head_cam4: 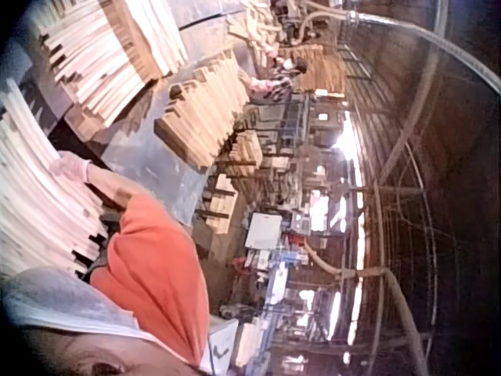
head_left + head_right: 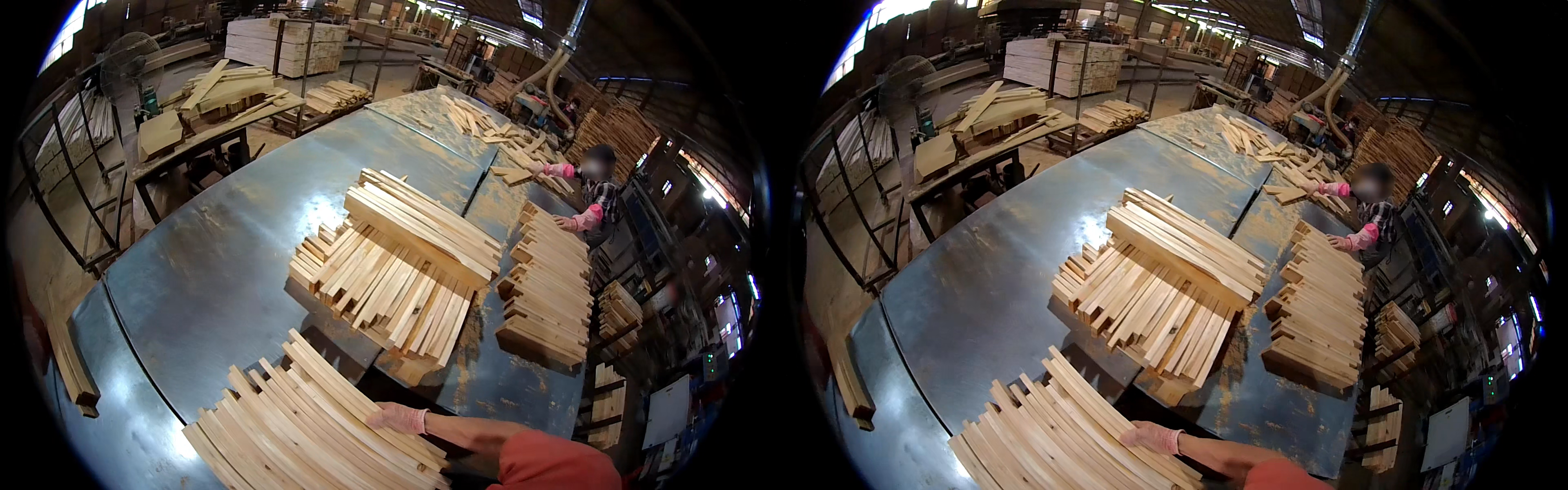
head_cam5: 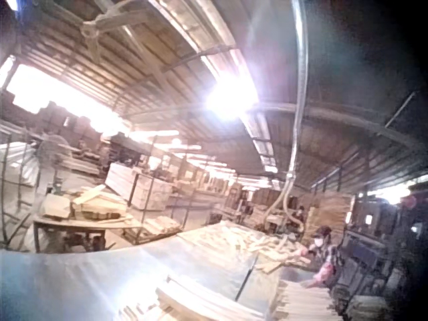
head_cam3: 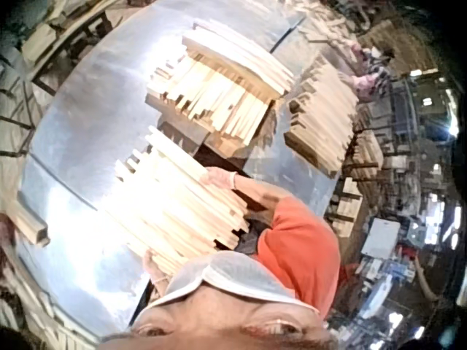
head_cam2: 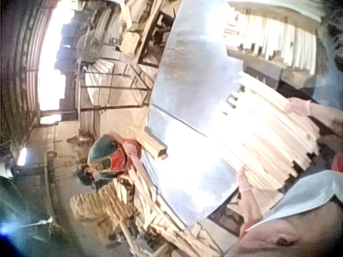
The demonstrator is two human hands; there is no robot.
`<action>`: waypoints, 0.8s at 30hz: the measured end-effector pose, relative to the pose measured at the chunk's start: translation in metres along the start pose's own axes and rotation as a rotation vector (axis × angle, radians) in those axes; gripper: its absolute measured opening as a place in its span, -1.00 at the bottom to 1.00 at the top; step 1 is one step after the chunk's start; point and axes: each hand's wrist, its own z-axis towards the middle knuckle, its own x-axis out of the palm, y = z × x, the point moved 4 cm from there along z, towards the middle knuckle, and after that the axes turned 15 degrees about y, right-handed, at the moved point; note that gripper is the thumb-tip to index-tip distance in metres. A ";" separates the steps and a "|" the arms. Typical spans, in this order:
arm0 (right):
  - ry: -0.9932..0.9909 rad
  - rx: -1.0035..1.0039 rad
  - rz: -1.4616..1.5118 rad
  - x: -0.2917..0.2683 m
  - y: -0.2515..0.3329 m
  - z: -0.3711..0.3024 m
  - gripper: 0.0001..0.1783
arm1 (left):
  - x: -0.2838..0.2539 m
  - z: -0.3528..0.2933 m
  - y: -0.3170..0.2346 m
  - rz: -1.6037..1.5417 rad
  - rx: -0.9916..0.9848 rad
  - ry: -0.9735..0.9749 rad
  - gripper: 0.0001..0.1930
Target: The person repeatedly picks up stacks of light-colored wooden planks from a metal table and places them onto a conveyor belt. The person wears pink gloves and moves the planks in batches, aligning them on the belt before returning to the table to gather more.
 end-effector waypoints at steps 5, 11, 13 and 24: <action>0.156 -0.011 -0.007 -0.010 -0.003 -0.002 -0.41 | 0.007 -0.030 0.017 -0.023 0.157 -0.030 -0.47; 0.283 -0.028 -0.011 0.045 0.058 -0.027 -0.42 | 0.065 -0.154 0.023 -0.177 0.333 -0.176 -0.44; 0.322 -0.035 -0.116 0.086 0.081 -0.031 -0.61 | 0.090 -0.198 0.028 -0.264 0.418 -0.207 -0.50; 0.918 0.128 -0.432 0.218 0.040 0.014 -0.39 | 0.194 -0.402 0.158 -0.316 0.897 -0.694 -0.20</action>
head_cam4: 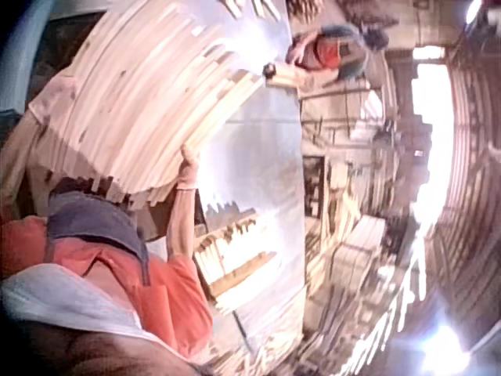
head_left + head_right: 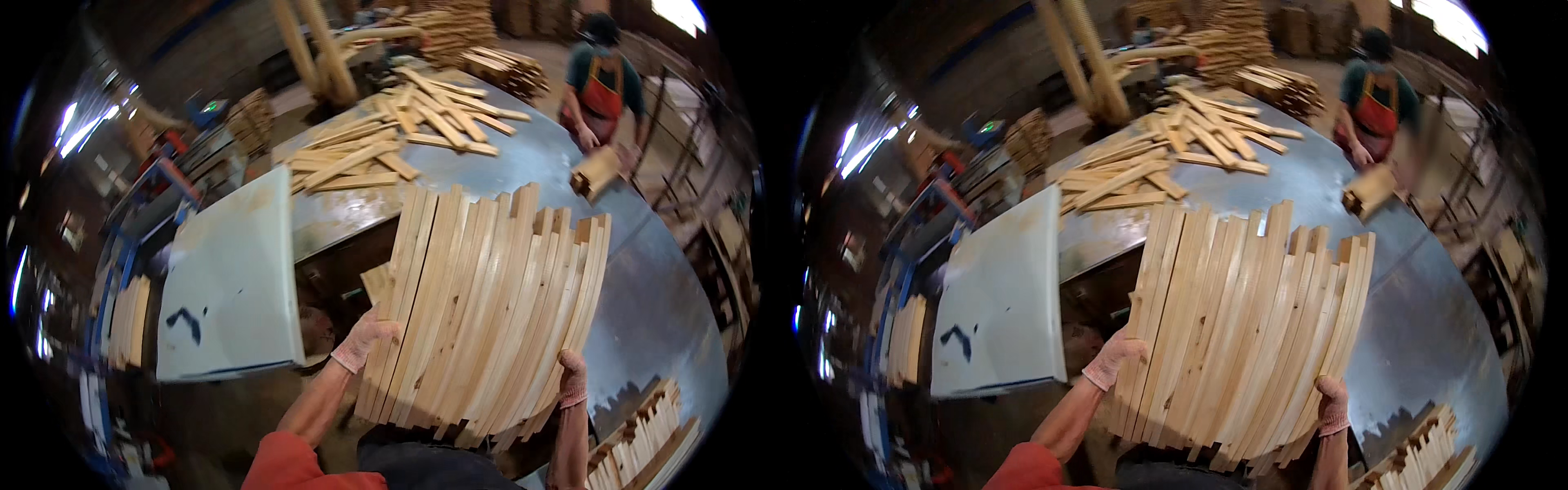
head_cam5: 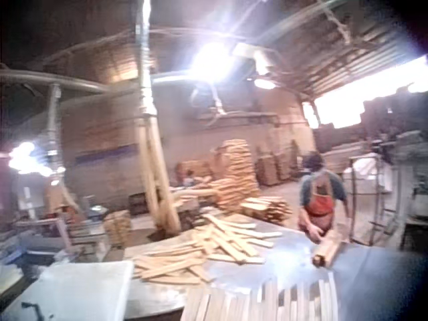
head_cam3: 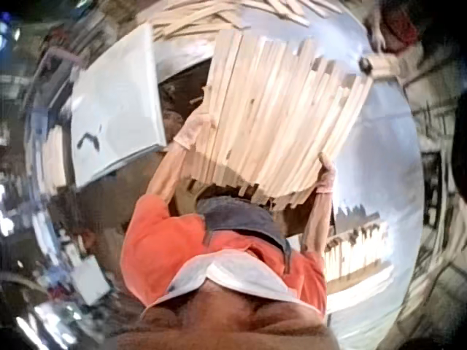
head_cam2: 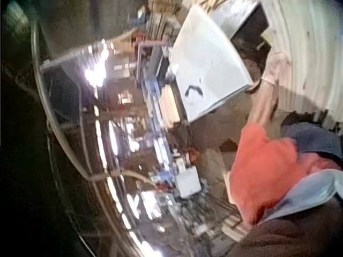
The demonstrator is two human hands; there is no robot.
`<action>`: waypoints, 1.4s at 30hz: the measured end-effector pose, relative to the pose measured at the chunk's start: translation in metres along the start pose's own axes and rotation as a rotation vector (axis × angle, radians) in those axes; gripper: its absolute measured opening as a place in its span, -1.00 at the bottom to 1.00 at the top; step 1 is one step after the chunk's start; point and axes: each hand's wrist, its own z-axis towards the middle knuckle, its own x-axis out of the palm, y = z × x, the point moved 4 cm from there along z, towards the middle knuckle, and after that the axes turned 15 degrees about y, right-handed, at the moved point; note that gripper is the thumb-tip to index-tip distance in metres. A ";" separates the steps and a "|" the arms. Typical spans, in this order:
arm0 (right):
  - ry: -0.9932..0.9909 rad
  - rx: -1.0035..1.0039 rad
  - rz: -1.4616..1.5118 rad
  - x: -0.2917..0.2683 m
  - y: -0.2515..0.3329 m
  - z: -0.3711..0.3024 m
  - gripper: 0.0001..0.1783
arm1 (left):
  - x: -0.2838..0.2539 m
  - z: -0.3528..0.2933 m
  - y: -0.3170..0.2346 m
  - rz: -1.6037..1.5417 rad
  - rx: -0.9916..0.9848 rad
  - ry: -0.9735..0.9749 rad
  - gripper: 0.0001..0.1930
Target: The person repeatedly picks up stacks of light-colored wooden planks from a metal table and places them onto a conveyor belt. The person wears pink gloves and moves the planks in batches, aligning them on the belt before returning to the table to gather more.
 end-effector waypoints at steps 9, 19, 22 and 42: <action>0.504 0.192 -0.080 0.333 -0.001 0.058 -0.01 | -0.161 -0.233 -0.043 -0.212 0.217 -0.313 -0.47; 0.564 0.452 -0.332 0.554 -0.205 0.074 -0.72 | -0.346 -0.505 -0.073 -0.231 0.008 -0.607 -0.49; 0.594 0.494 -0.226 0.614 -0.263 0.083 -0.92 | -0.393 -0.553 -0.081 -0.357 -0.066 -0.579 -0.40; 0.498 0.367 -0.188 0.898 -0.478 0.134 -0.84 | -0.723 -0.682 -0.204 0.794 -0.643 -0.946 0.25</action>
